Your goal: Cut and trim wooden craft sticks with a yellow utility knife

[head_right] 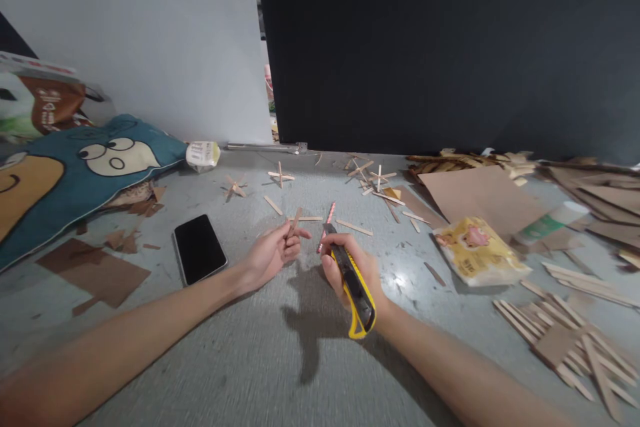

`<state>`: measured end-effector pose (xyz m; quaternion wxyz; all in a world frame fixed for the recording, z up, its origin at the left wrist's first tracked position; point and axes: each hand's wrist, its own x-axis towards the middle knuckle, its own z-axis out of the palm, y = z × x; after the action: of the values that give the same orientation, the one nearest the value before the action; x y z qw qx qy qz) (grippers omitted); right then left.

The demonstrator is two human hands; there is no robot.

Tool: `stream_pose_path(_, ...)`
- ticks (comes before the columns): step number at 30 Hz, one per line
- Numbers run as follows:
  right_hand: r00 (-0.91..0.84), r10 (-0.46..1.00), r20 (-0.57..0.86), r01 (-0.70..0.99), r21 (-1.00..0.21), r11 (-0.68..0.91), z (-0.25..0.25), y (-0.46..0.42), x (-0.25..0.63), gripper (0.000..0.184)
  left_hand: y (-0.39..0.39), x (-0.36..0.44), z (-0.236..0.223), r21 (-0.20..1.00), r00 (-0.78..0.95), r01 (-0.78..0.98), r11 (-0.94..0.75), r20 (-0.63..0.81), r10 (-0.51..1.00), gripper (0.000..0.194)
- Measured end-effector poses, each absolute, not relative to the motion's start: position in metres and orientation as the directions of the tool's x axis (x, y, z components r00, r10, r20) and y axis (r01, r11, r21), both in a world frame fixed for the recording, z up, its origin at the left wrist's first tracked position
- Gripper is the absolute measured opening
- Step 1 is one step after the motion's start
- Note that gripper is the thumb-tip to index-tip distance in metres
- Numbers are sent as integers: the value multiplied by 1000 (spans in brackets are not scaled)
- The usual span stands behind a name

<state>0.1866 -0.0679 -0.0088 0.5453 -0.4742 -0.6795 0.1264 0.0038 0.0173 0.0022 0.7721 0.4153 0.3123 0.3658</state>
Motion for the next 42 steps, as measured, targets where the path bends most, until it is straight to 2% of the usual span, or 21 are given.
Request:
stream_pose_path(4,8,809,587,554,-676,485,-11,-67,189,22,19,2,2,840,577,-331,429,-179,797,38)
stream_pose_path(9,-26,773,633,634,-588,503,-14,-62,191,31,20,-2,-1,851,668,-276,447,-165,726,45)
stream_pose_path(16,34,811,585,429,-741,517,-21,-63,189,23,20,-3,1,825,815,-210,525,-148,560,43)
stream_pose_path(22,56,819,572,476,-736,481,-17,-67,191,22,15,-1,5,815,797,-241,527,-144,587,40)
stream_pose_path(28,-62,805,590,509,-675,534,-12,-68,189,27,15,0,0,836,743,-221,503,-189,642,48)
stream_pose_path(35,-77,819,569,522,-677,519,-14,-68,191,25,13,1,1,838,756,-236,492,-160,635,30)
stream_pose_path(42,-102,816,569,526,-665,529,-14,-67,191,24,13,-1,1,825,765,-221,521,-185,617,29)
